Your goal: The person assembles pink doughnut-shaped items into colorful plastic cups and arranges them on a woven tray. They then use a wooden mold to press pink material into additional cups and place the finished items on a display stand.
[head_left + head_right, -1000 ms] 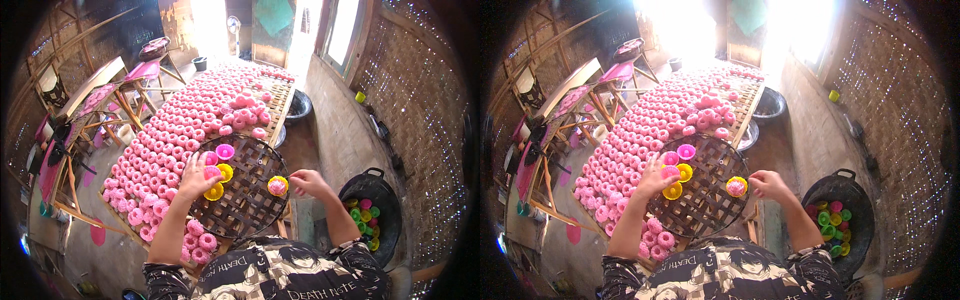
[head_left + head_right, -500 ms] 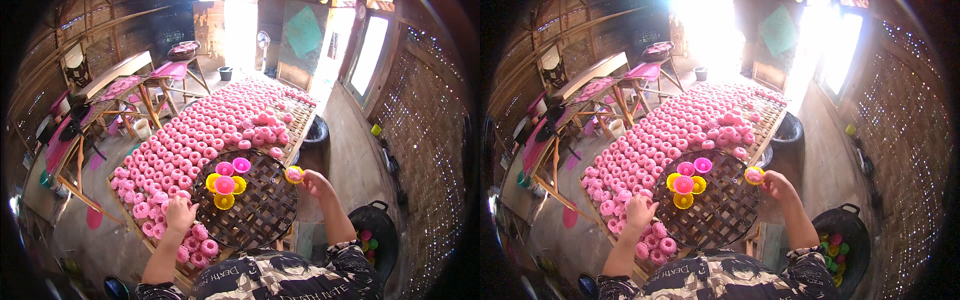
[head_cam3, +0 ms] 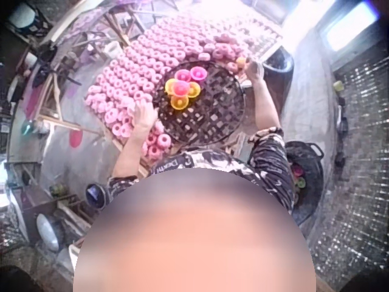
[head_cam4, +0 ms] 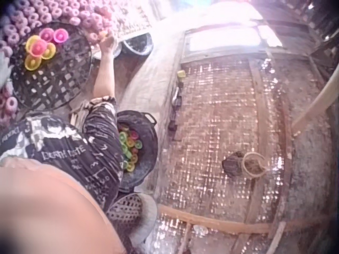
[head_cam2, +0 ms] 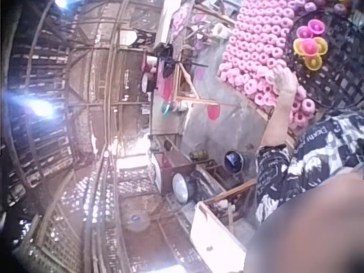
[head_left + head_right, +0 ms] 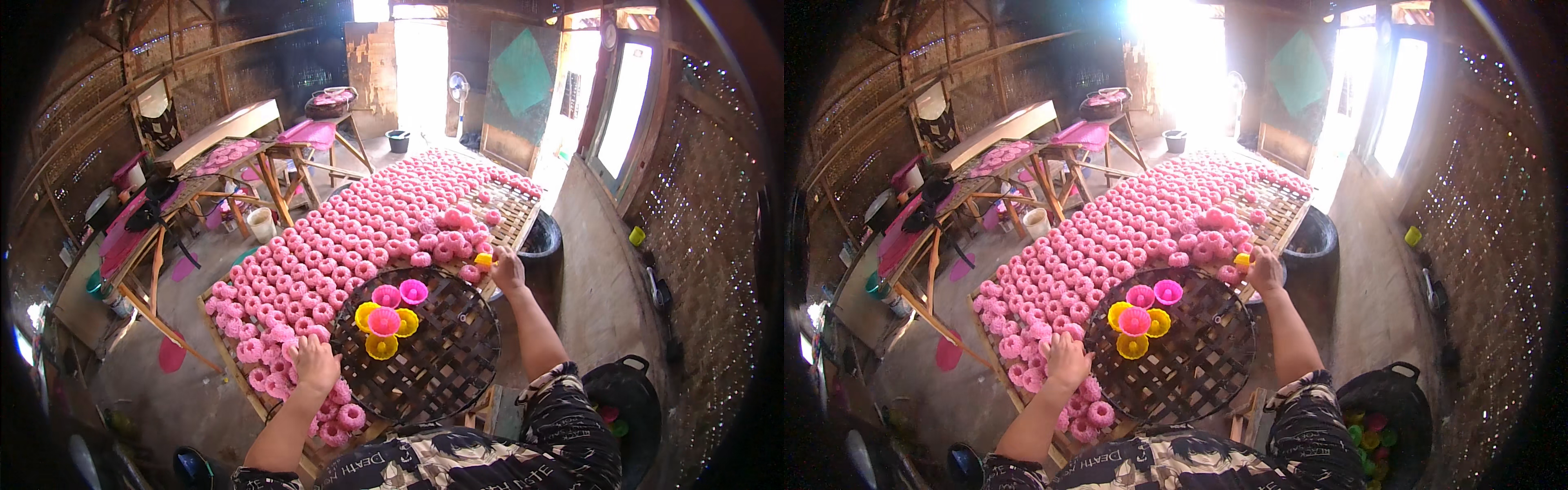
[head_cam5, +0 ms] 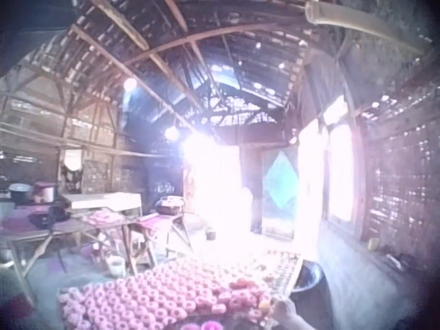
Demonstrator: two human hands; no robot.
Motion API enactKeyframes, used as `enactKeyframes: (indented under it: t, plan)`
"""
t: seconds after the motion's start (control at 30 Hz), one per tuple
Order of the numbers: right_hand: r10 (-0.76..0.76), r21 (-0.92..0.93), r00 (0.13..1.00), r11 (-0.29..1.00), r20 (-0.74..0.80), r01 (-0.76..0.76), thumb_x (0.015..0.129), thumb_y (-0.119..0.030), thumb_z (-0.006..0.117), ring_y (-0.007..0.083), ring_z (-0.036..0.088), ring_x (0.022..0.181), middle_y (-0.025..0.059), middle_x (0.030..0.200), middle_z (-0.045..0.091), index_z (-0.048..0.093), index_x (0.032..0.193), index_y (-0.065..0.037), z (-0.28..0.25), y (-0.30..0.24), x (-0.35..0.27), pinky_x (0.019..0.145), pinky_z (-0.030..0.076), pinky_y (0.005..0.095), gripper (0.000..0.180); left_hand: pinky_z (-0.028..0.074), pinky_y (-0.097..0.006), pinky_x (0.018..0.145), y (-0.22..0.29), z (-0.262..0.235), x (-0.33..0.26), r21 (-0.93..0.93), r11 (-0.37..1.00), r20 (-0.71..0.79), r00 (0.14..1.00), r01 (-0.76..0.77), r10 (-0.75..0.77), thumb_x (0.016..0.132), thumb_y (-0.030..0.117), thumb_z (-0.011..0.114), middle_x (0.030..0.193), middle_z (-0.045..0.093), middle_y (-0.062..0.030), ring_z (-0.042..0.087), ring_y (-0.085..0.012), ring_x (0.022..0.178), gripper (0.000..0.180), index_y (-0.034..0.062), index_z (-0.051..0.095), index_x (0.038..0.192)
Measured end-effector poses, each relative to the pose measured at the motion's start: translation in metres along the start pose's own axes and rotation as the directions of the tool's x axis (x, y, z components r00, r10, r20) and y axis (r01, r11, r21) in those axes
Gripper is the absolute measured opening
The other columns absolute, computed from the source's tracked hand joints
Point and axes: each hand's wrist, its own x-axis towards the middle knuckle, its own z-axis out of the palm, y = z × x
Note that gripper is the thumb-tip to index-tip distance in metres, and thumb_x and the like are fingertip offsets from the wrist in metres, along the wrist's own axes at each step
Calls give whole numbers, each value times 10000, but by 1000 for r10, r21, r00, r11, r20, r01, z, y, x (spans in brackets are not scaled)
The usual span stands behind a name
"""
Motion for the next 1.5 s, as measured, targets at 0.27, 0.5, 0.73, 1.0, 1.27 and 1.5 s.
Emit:
enactKeyframes:
  t: [0.27,0.5,0.73,1.0,1.27,1.5]
  plan:
    - [-40,38,985,999,165,34,665,-186,685,297,541,1005,148,1051,557,585,1047,-48,13,20,-6,888,430,367,418,323,-438,884,3,13,11,-17,1000,-197,980,1,-4,730,361,672,1040,501,-67,426,-231,1054,428,70,572,1029]
    - [-70,-51,986,996,150,78,643,-261,722,322,519,1042,192,1094,527,582,995,24,27,31,-6,899,428,365,474,322,-456,892,0,10,21,-90,996,-103,994,22,-31,728,394,675,1063,496,-87,401,-260,1113,374,92,592,932]
    - [351,482,936,822,-6,-305,723,-268,729,181,603,782,127,900,595,564,978,-11,-5,39,-5,617,492,306,398,283,-508,944,-9,5,37,-242,970,-157,986,15,-54,730,398,673,1069,485,-80,403,-254,1100,408,92,585,985]
    - [807,902,431,275,-405,333,873,-314,554,229,589,910,114,1028,575,520,1127,-43,-166,83,-161,768,515,325,373,-22,-606,1047,-29,-4,55,-76,994,212,973,-76,91,754,736,364,1488,121,-93,41,-268,1378,935,91,207,1411]
    - [743,996,668,80,-37,-35,881,-318,535,201,594,930,81,1083,596,517,1166,-95,-160,39,-235,792,492,348,363,23,-570,1073,-65,-5,64,-304,952,326,934,-42,145,791,717,283,1486,139,-28,105,-204,1372,860,161,124,1428]
    - [322,695,616,-354,719,-626,908,-302,498,206,599,859,52,999,615,515,1107,-181,-52,-84,-265,659,508,382,234,75,-622,1044,-99,15,68,-533,843,174,966,-69,189,873,547,402,1420,316,-24,248,-195,1330,534,216,450,1290]
